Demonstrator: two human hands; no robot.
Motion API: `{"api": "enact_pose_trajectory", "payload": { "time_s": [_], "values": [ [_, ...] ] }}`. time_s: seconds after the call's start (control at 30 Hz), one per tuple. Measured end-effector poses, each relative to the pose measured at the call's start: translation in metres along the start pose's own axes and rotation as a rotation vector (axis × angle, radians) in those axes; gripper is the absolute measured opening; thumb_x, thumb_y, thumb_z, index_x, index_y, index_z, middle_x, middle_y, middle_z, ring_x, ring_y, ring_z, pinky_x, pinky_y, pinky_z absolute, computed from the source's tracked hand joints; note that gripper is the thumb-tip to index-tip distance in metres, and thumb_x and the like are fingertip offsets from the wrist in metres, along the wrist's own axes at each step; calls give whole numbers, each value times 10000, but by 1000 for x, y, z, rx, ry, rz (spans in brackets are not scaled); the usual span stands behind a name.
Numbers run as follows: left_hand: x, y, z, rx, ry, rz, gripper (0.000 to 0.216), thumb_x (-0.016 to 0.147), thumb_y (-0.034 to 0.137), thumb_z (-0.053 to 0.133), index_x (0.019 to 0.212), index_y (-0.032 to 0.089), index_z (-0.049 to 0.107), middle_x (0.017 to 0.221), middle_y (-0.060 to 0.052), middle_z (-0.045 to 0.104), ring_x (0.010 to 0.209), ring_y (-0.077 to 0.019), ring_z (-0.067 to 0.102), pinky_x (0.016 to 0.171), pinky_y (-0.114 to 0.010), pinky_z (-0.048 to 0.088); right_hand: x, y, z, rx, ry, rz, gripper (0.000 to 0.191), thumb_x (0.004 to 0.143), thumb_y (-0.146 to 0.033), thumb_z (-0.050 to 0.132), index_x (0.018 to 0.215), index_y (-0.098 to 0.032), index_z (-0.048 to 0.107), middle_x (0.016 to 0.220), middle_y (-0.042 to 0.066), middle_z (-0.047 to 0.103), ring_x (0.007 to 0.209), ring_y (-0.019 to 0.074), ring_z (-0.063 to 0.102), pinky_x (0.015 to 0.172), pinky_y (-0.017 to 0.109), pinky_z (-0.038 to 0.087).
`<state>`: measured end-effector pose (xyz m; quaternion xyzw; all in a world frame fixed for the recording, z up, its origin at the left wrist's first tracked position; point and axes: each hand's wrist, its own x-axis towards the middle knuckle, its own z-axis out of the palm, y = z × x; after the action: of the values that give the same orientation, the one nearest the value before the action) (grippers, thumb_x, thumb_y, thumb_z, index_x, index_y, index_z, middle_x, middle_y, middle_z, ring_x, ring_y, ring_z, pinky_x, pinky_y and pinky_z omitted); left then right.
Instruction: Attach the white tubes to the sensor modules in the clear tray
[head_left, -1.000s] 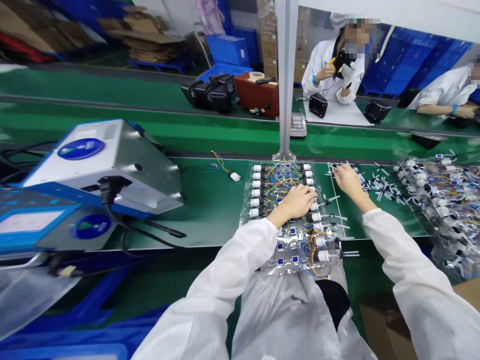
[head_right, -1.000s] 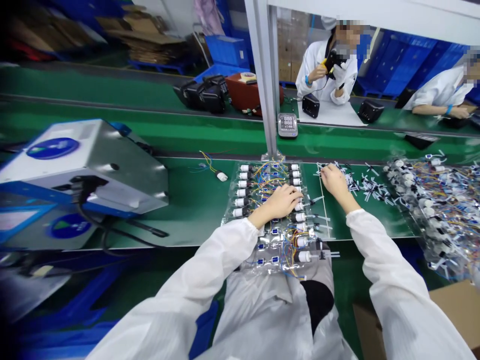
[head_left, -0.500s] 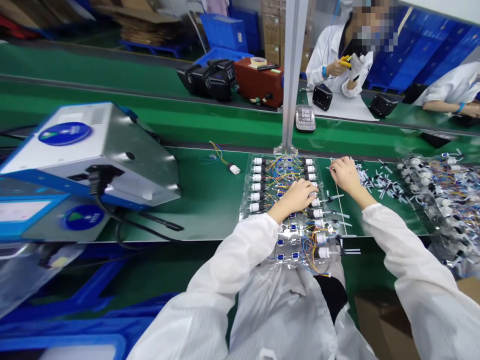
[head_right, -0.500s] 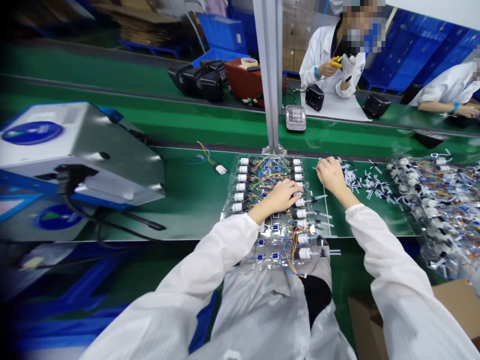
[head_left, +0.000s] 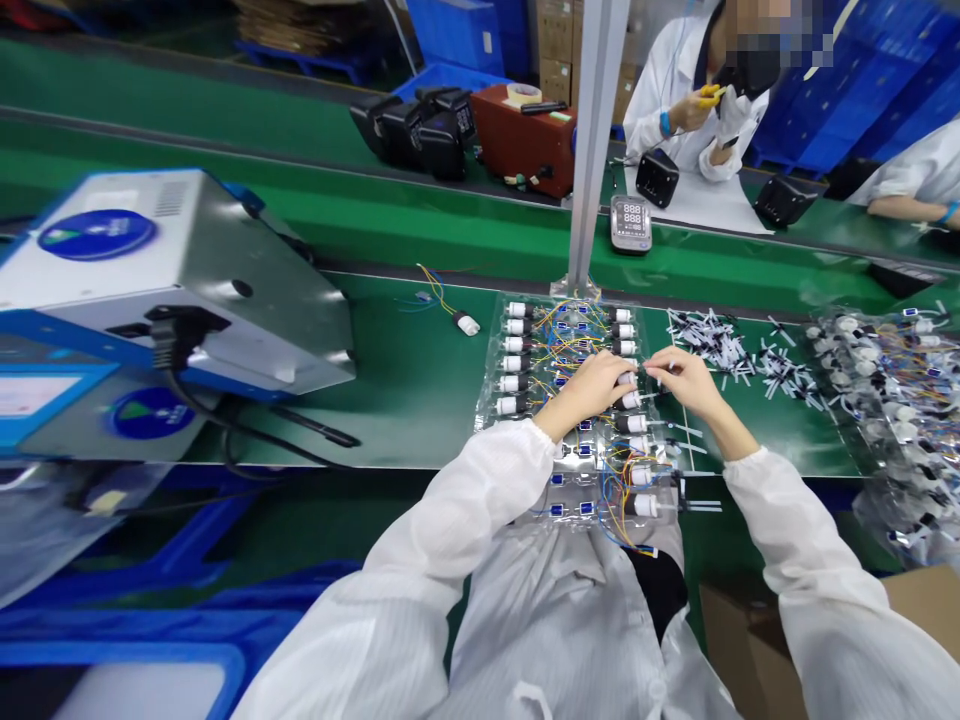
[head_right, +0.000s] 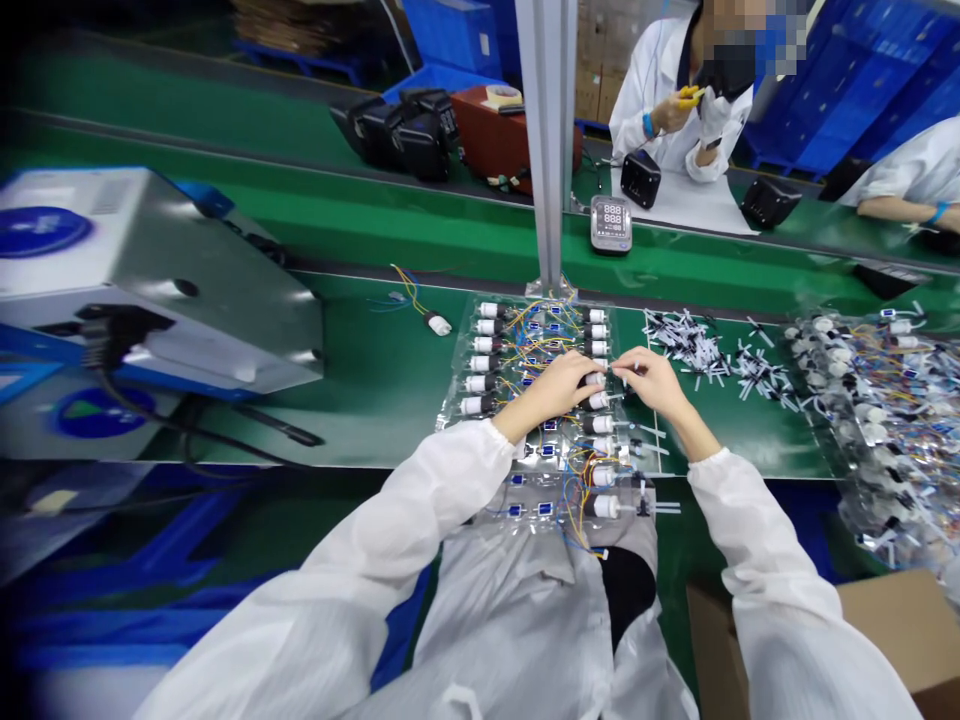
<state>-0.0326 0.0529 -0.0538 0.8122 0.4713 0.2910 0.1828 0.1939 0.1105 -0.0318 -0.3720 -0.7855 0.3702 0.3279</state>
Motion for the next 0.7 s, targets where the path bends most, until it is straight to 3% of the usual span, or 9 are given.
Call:
{"api": "enact_pose_trajectory", "payload": {
  "time_s": [0.17,0.37,0.5,0.7],
  "values": [
    [1,0,0,-16,21,-12,304,966,358,692,1223,198,711,1136,-87,758,1077,-250,623,998,-415,489,-16,7,18,109,36,49,143,871,-385,776,923,-260,822,1012,53,768,970,217,712,934,396,549],
    [1,1,0,-26,23,-32,295,964,358,695,1212,198,711,1134,-88,754,1069,-252,623,982,-419,493,-22,17,33,162,177,161,200,808,-395,819,929,-236,802,917,42,788,822,207,710,813,368,567],
    [1,1,1,-26,34,-39,293,961,366,704,1201,199,716,1126,-86,758,1061,-255,625,967,-417,489,-22,20,35,140,190,172,175,790,-395,828,840,-233,785,831,31,775,751,195,684,743,345,550],
    [3,1,2,-28,28,-33,250,940,342,735,1139,191,751,1060,-85,768,1009,-250,623,930,-404,489,-24,22,40,208,220,201,177,763,-378,839,788,-222,759,850,45,789,790,212,712,771,355,560]
  ]
}}
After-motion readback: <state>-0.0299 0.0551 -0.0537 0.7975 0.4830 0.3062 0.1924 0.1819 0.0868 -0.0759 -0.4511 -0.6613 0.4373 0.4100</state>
